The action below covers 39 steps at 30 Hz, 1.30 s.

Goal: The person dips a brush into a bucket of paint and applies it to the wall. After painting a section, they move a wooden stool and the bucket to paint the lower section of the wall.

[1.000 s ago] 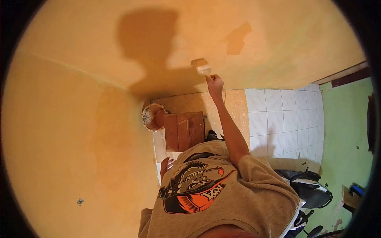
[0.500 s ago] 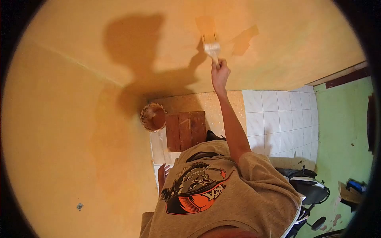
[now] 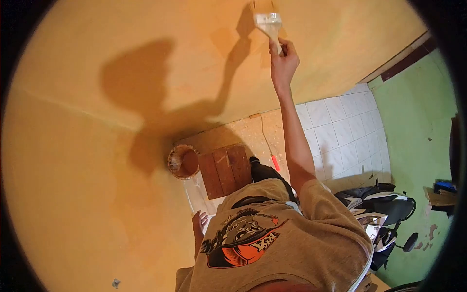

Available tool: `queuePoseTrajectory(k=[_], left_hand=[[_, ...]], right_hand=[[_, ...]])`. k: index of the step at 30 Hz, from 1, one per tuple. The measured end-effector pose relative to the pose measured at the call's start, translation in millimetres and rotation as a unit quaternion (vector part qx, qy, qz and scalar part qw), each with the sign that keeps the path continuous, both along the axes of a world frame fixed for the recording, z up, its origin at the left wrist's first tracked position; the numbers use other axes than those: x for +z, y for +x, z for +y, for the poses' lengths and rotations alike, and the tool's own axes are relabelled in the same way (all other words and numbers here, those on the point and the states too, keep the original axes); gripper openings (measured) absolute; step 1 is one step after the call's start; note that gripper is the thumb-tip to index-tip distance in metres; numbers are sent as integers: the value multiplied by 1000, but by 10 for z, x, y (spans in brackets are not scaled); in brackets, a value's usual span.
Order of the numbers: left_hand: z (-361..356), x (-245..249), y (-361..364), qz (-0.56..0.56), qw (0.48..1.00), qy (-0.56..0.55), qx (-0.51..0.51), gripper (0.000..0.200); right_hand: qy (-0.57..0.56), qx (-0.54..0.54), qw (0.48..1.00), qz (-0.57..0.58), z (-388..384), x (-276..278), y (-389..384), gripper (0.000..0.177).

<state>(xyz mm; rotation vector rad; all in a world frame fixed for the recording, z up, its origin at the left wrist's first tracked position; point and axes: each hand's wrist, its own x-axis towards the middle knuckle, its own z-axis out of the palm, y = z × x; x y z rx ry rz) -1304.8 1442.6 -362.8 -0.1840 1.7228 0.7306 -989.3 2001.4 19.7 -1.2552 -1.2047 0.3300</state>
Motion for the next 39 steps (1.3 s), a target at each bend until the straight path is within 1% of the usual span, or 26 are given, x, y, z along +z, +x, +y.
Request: queuePoseTrajectory(k=[2, 3, 4, 5, 7, 9, 11, 12, 13, 14, 15, 17, 19, 21, 23, 25, 26, 27, 28, 30, 32, 34, 35, 36, 37, 39], left_hand=[[118, 15, 41, 13, 1000, -6, -2, 48], [143, 34, 69, -4, 1000, 22, 20, 47], [193, 62, 109, -21, 998, 51, 43, 46], [271, 85, 154, -34, 998, 38, 49, 47], [393, 83, 257, -34, 998, 29, 45, 47], [478, -26, 273, -58, 997, 14, 40, 50], [485, -80, 356, -54, 998, 15, 40, 49], [480, -50, 393, -52, 998, 14, 42, 48], [437, -61, 399, -48, 998, 16, 46, 48], [401, -112, 397, -51, 998, 18, 22, 48], [378, -137, 385, -55, 998, 19, -2, 48], [330, -72, 399, -56, 998, 28, 25, 48], [377, 144, 467, -42, 998, 22, 42, 48], [350, 124, 461, -39, 998, 30, 46, 48], [350, 87, 471, -40, 997, 39, 46, 47], [431, 69, 484, -33, 998, 17, 41, 48], [464, 117, 501, -34, 998, 15, 41, 48], [478, 187, 514, -50, 998, 33, 27, 56], [491, 264, 524, -65, 997, 50, 12, 65], [472, 163, 500, -66, 997, 38, 15, 66], [426, 129, 462, -66, 997, 27, 17, 67], [344, 148, 425, -54, 996, 67, -2, 75], [325, 141, 399, -54, 996, 66, -1, 75], [296, 120, 375, -63, 995, 67, 37, 62], [245, 100, 364, -72, 992, 66, 75, 51], [244, 37, 317, -68, 995, 42, 56, 51]], right_hand=[[51, 32, 994, 94, 78, 149, -5, 25], [53, 31, 993, 96, 112, 110, 22, 25], [36, 15, 998, 52, 163, 33, 41, 22], [21, -1, 1000, 8, 227, -73, 52, 20], [15, 19, 999, 40, 151, -420, 91, 21], [-47, 5, 999, 18, 54, -943, 206, 25], [-174, -15, 983, -61, 42, -1533, 345, 29], [-173, -10, 983, -58, 68, -1695, 403, 29], [-190, -8, 978, -84, 107, -1819, 435, 30], [-203, -6, 973, -110, 166, -1857, 413, 32], [-212, 11, 973, -93, 164, -1501, 371, 28], [-117, 9, 988, -101, 266, -918, 282, 22], [-112, 60, 990, -54, 144, 21, 161, 26], [-86, 89, 992, -23, 7, 671, 52, 25], [-61, 101, 993, -19, -104, 1061, -20, 24], [-36, 110, 993, -15, -118, 1115, -108, 23], [4, 99, 995, 21, -81, 1042, -160, 21], [43, 87, 994, 57, -49, 941, -194, 19], [41, 85, 994, 57, -18, 793, -198, 19], [4, 105, 994, 22, 41, 341, -167, 17], [-11, 76, 997, -24, 28, -275, -103, 17], [-115, 74, 990, -32, -133, -672, -27, 18], [-115, 75, 990, -32, -97, -946, 2, 18], [-168, 65, 981, -74, -49, -1244, 35, 18], [-222, 53, 967, -115, -33, -1405, 55, 19], [-207, 60, 971, -108, -31, -1175, -9, 19]])
